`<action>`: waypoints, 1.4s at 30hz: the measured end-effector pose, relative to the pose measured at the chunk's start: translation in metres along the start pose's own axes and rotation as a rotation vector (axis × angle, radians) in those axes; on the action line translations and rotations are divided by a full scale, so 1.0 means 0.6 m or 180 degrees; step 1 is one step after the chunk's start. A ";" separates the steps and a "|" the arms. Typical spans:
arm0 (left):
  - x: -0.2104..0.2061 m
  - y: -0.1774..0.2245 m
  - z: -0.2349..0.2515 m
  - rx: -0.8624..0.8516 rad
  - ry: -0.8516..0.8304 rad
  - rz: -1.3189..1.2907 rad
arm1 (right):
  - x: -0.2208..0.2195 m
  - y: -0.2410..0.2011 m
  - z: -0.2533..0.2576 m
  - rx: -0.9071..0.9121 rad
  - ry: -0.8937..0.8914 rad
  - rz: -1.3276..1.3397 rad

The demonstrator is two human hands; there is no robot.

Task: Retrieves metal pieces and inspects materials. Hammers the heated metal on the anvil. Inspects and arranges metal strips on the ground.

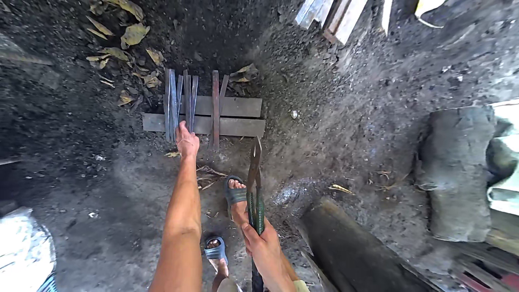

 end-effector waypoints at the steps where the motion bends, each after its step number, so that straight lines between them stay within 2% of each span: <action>1: 0.002 0.000 0.002 0.0088 -0.0096 -0.0225 | -0.001 0.000 0.000 0.0005 0.0009 0.0003; 5: -0.015 -0.005 0.002 0.0213 -0.0397 -0.1053 | -0.006 -0.002 -0.001 0.0000 -0.0015 -0.0020; 8: -0.036 -0.010 0.001 0.0251 -0.0465 -0.1311 | -0.007 -0.001 0.000 0.0034 -0.0051 -0.0072; 14: -0.031 -0.012 -0.008 0.0378 -0.0183 -0.0755 | -0.005 -0.004 0.003 -0.0020 -0.0043 -0.0053; 18: -0.014 -0.005 -0.027 0.0416 -0.0008 0.0016 | -0.004 -0.005 0.002 -0.0039 -0.0004 -0.0063; 22: 0.020 0.030 -0.070 0.0070 0.0246 0.0876 | -0.006 -0.004 0.004 -0.0044 0.0021 -0.0085; 24: 0.037 0.056 -0.093 -0.0162 0.0381 0.0833 | -0.006 -0.007 0.006 -0.0046 0.0032 -0.0061; 26: 0.035 0.083 -0.111 -0.0274 0.0167 0.0598 | -0.006 -0.009 0.008 -0.0020 0.0049 -0.0063; 29: -0.013 0.114 -0.122 -0.0293 -0.0319 0.0584 | -0.006 -0.008 0.008 -0.0003 0.0055 -0.0053; 31: -0.052 0.122 -0.117 -0.0370 -0.0400 0.0811 | -0.008 -0.009 0.006 0.0001 0.0058 -0.0064; 37: -0.084 0.097 -0.077 -0.0085 -0.0397 0.0478 | -0.013 -0.008 0.002 -0.0020 0.0009 -0.0134; 42: -0.100 0.072 -0.084 -0.0141 -0.0253 0.0290 | -0.009 -0.009 0.003 -0.0026 0.0019 -0.0118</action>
Point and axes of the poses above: each hand's wrist, its own z-axis towards the middle knuckle, its own x-axis out of the back of the hand, y = z × x, the point moved 6 cm from there along z, towards the middle knuckle, and after that the axes turned 10 degrees about x, right-handed, at the moved point
